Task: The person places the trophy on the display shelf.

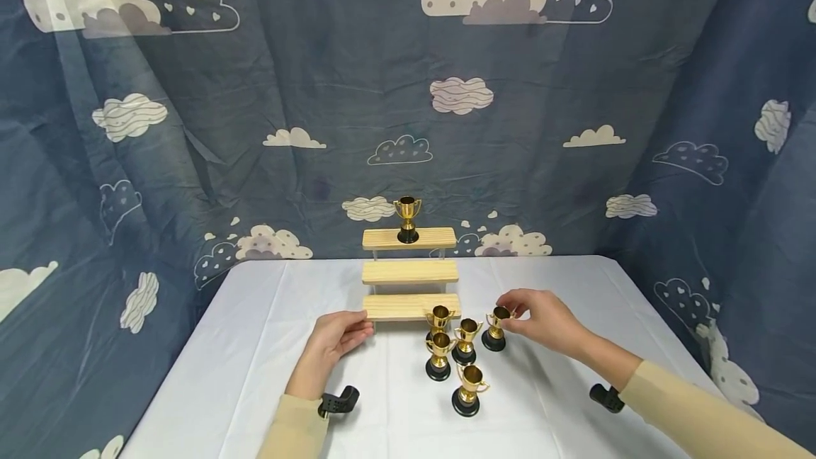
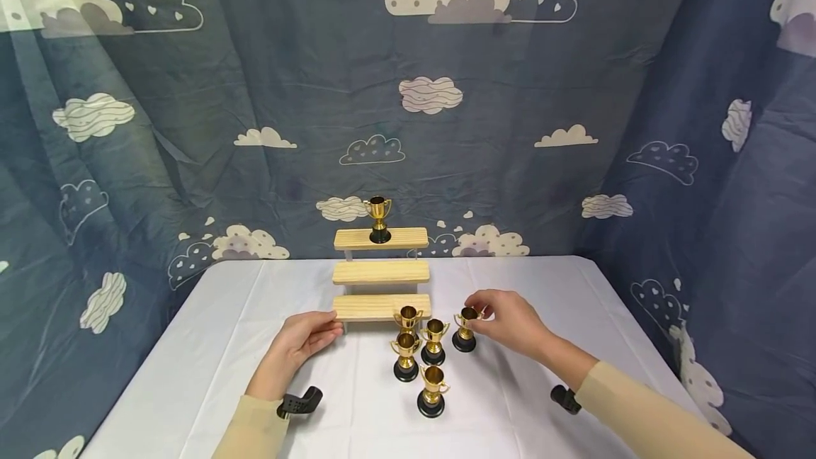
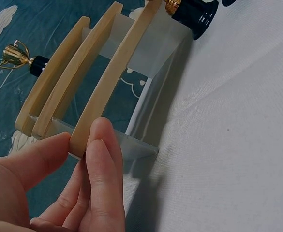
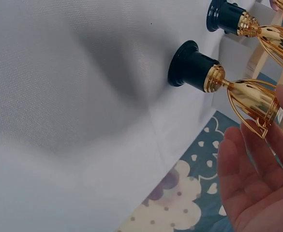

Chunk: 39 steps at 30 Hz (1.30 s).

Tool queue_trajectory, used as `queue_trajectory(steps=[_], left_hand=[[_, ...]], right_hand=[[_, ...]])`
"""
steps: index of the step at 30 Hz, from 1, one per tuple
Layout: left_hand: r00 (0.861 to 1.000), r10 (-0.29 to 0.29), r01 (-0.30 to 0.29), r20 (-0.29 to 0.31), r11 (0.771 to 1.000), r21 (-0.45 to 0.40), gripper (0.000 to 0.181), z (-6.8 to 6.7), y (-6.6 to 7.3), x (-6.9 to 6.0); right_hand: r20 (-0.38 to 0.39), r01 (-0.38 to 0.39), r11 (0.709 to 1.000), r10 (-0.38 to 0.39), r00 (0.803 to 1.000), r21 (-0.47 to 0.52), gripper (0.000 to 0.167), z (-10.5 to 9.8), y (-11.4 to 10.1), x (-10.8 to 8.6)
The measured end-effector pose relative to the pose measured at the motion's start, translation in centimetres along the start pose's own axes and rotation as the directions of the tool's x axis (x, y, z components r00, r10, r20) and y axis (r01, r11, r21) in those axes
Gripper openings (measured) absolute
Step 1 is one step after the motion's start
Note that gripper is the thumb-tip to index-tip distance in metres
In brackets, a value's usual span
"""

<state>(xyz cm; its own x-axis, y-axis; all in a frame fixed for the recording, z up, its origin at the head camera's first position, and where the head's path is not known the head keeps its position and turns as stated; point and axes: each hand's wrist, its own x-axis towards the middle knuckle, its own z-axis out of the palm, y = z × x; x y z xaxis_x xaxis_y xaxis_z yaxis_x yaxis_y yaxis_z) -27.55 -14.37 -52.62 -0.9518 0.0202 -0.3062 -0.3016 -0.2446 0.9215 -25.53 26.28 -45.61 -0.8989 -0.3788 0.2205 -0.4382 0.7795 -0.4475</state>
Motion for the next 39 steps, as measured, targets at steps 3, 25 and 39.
queue_trajectory(steps=[3,25,39], left_hand=[[1.000,-0.002,0.002,0.002,1.000,-0.003,0.032,0.06,-0.04,0.07],[1.000,-0.006,0.006,-0.019,1.000,-0.020,0.030,-0.27,-0.12,-0.03],[1.000,-0.012,0.012,-0.012,1.000,-0.026,0.028,0.17,-0.02,0.51]], right_hand=[[-0.013,0.009,1.000,-0.009,1.000,-0.004,0.027,0.15,0.09,-0.16],[-0.013,0.002,1.000,-0.002,1.000,0.006,0.028,0.79,-0.02,-0.17],[-0.035,-0.001,1.000,0.001,0.999,0.000,0.025,0.53,-0.08,-0.56]])
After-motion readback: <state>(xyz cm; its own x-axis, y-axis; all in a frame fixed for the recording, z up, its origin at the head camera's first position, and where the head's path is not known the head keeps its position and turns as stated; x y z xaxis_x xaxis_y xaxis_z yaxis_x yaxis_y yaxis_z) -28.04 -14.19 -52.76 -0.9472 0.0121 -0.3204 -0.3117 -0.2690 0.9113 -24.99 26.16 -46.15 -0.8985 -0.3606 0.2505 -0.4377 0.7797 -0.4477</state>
